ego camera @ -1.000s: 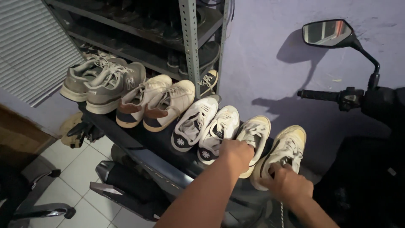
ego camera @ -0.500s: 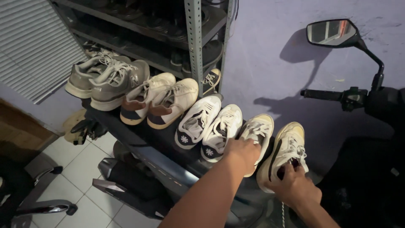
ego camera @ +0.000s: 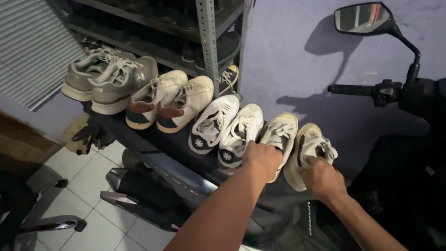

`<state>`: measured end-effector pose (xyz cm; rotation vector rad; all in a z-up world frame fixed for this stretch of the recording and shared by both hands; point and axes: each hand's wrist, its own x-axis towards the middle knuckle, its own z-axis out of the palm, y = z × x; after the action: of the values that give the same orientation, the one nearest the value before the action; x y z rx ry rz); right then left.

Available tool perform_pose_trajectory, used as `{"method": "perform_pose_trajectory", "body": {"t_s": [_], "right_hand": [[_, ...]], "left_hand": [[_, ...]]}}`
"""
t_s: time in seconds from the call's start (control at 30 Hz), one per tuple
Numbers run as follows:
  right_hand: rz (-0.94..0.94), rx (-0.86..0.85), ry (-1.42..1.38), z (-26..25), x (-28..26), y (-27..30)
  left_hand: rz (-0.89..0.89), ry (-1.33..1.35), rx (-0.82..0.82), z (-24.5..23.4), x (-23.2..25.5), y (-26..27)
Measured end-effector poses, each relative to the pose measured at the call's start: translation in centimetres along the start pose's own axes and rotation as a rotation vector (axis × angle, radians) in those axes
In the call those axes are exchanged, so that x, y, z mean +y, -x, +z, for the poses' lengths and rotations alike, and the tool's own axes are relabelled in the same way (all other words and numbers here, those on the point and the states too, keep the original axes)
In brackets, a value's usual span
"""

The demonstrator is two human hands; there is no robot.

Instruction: The person removes shoes from a shoe rack and from the floor by hand and arranges them in a line on a motorcycle seat.

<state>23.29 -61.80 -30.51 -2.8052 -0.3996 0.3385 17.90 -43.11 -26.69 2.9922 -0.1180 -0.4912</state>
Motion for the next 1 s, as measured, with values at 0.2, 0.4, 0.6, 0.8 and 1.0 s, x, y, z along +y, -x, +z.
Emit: {"method": "perform_pose_trajectory", "body": {"t_s": [0.2,0.4,0.6,0.8,1.0], "right_hand": [[-0.052,0.057,0.062,0.7,-1.5,0.6],[0.087,-0.044,0.100,0.2,-2.3,2.6],[0.185,-0.064,0.118,-1.6,-3.5,5.4],[0.128,0.055,0.328,-2.8,-3.7,6.4],[0.127,-0.006,0.261,-4.5,-4.1,5.6]], "left_hand": [[-0.035,-0.056,-0.069,-0.4,1.3,0.1],[-0.053,-0.080,-0.054,-0.8,0.9,-0.3],[-0.053,-0.111,-0.036,-1.0,0.8,-0.6],[-0.020,-0.101,0.040,-1.9,1.1,0.4],[0.065,-0.091,0.098,-3.2,0.2,1.9]]}}
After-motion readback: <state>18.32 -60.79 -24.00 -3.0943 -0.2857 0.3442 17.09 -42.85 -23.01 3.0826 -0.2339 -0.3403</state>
